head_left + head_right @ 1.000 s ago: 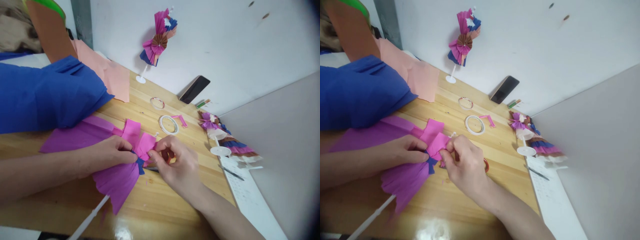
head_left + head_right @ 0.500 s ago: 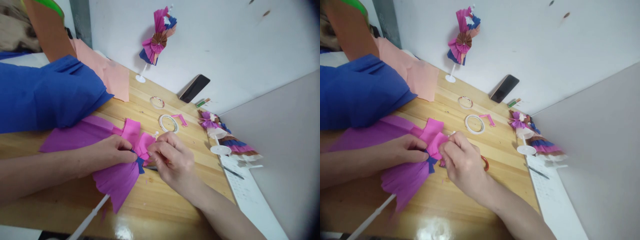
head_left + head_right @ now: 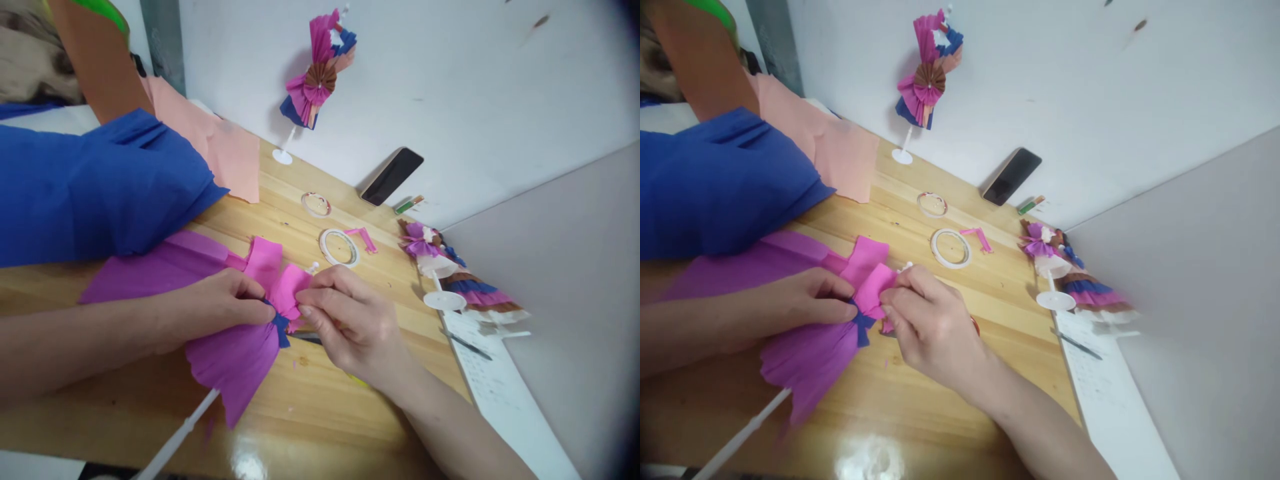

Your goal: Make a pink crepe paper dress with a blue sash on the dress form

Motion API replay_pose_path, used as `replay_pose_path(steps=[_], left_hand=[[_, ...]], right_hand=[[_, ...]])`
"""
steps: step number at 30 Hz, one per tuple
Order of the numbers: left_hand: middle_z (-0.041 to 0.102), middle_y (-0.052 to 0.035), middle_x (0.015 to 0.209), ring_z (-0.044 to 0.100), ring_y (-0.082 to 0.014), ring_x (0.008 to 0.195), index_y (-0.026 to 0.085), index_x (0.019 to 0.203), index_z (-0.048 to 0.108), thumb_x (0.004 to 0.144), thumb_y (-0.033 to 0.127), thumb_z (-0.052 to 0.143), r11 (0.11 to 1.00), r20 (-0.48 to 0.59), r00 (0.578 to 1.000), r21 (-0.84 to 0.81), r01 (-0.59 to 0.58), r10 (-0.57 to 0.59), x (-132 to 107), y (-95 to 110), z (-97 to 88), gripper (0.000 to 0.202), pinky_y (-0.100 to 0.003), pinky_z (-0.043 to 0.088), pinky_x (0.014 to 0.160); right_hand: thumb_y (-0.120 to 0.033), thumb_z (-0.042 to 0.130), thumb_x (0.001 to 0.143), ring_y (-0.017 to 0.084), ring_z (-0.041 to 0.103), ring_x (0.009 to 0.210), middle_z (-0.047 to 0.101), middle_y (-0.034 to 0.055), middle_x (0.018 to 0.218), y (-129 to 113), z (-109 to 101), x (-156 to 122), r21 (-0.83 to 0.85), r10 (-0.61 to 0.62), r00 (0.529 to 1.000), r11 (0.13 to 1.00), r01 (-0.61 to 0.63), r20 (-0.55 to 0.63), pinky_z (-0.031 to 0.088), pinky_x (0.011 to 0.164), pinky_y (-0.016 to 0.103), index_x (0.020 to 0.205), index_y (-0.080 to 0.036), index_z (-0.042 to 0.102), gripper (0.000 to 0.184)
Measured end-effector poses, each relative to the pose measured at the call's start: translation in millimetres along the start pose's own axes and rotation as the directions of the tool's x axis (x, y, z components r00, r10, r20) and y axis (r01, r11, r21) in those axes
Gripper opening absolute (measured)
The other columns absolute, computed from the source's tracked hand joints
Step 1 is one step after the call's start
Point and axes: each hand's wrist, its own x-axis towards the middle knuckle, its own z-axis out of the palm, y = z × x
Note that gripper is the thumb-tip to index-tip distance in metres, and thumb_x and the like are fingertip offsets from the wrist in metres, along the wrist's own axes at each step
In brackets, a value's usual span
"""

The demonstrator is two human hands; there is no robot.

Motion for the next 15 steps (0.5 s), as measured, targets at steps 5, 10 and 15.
replay_pose_path(steps=[5, 10, 15], left_hand=[[0.035, 0.0053, 0.058, 0.032, -0.0101, 0.055, 0.018, 0.061, 0.048, 0.066, 0.037, 0.060, 0.998, -0.008, 0.999, -0.053, 0.040, -0.040, -2, 1, 0.4, 0.023, -0.025, 0.020, 0.053], [0.034, 0.0055, 0.057, 0.030, -0.0093, 0.054, 0.017, 0.061, 0.047, 0.066, 0.035, 0.060, 0.997, 0.003, 1.000, -0.070, 0.031, -0.031, -2, 2, 0.6, 0.023, -0.025, 0.019, 0.052], [0.037, 0.0048, 0.056, 0.033, -0.0096, 0.053, 0.017, 0.059, 0.047, 0.066, 0.035, 0.061, 0.994, 0.013, 0.998, -0.095, 0.055, -0.054, -1, 2, 0.3, 0.024, -0.025, 0.020, 0.052]], right_hand=[[-0.013, 0.054, 0.089, 0.015, 0.063, 0.073, 0.065, 0.0090, 0.089, 4, -5, 1, -0.092, -0.111, 0.994, 0.989, 0.112, 0.021, 0.055, 0.061, 0.028, 0.095, -0.015, 0.067, 0.014], [-0.013, 0.060, 0.086, 0.018, 0.063, 0.070, 0.069, 0.0100, 0.082, 10, -9, 2, -0.284, -0.299, 0.953, 0.910, 0.302, 0.053, 0.053, 0.059, 0.031, 0.091, -0.013, 0.069, 0.010], [-0.008, 0.057, 0.084, 0.016, 0.066, 0.077, 0.067, 0.0111, 0.089, 8, -11, 3, -0.054, -0.179, 0.979, 0.983, 0.175, -0.101, 0.056, 0.065, 0.028, 0.093, -0.013, 0.069, 0.016]])
